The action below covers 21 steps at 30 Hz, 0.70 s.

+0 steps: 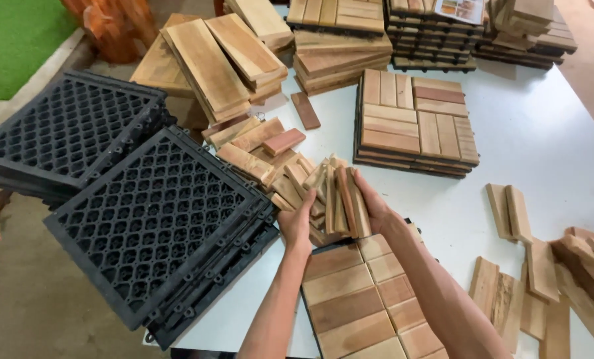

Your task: Assembling decorative wood tiles by placing small wooden slats into a plastic grid base and checking alignment with a ruler.

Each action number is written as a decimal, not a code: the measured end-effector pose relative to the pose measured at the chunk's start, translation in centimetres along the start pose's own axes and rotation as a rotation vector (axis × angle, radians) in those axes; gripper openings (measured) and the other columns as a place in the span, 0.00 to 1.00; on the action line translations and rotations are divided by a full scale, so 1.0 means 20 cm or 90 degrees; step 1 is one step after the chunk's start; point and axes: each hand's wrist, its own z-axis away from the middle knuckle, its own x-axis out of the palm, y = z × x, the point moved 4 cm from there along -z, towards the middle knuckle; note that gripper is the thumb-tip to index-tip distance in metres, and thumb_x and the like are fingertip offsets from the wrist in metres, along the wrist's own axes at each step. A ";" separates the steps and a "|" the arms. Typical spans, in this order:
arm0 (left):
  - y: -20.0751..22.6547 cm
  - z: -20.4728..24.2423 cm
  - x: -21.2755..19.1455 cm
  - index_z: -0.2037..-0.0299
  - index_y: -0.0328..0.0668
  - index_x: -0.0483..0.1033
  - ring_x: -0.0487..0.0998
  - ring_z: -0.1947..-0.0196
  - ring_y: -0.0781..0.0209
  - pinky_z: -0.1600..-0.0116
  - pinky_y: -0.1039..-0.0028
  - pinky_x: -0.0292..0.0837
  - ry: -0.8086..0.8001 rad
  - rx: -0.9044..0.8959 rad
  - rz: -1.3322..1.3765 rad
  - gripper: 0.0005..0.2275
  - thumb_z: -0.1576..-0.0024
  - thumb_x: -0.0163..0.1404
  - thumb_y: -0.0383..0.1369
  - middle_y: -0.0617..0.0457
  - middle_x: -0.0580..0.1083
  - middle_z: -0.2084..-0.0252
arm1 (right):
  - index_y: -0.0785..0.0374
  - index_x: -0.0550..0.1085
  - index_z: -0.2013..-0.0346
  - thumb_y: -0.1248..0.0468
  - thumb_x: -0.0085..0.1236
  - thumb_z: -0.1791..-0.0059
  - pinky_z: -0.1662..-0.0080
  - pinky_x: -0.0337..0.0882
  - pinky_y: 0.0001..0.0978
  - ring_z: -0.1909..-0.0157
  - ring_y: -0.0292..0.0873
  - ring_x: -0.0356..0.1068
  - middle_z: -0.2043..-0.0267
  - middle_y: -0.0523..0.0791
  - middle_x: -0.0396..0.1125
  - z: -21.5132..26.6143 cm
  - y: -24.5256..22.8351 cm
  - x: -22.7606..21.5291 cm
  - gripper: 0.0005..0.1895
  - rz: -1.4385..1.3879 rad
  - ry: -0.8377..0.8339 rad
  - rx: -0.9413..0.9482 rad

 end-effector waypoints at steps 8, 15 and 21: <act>0.24 0.30 0.06 0.27 0.37 0.56 0.66 0.32 0.42 0.32 0.50 0.66 -0.055 -0.057 0.041 0.40 0.47 0.64 0.40 0.39 0.64 0.31 | 0.68 0.71 0.37 0.36 0.65 0.58 0.39 0.69 0.54 0.42 0.55 0.70 0.43 0.56 0.69 -0.08 0.05 -0.12 0.47 -0.037 -0.047 -0.042; 0.33 0.50 0.19 0.26 0.40 0.51 0.65 0.30 0.41 0.32 0.47 0.67 0.011 -0.048 0.067 0.44 0.49 0.60 0.50 0.37 0.61 0.29 | 0.66 0.73 0.40 0.38 0.65 0.58 0.41 0.71 0.55 0.43 0.51 0.72 0.44 0.55 0.71 0.07 0.11 -0.30 0.43 -0.056 -0.068 -0.129; 0.19 0.70 0.27 0.43 0.35 0.76 0.80 0.58 0.52 0.57 0.64 0.77 -0.009 -0.058 0.057 0.24 0.52 0.55 0.33 0.44 0.79 0.54 | 0.71 0.66 0.40 0.51 0.71 0.53 0.43 0.76 0.43 0.46 0.49 0.74 0.47 0.51 0.73 0.64 0.10 -0.28 0.37 -0.124 -0.359 -0.394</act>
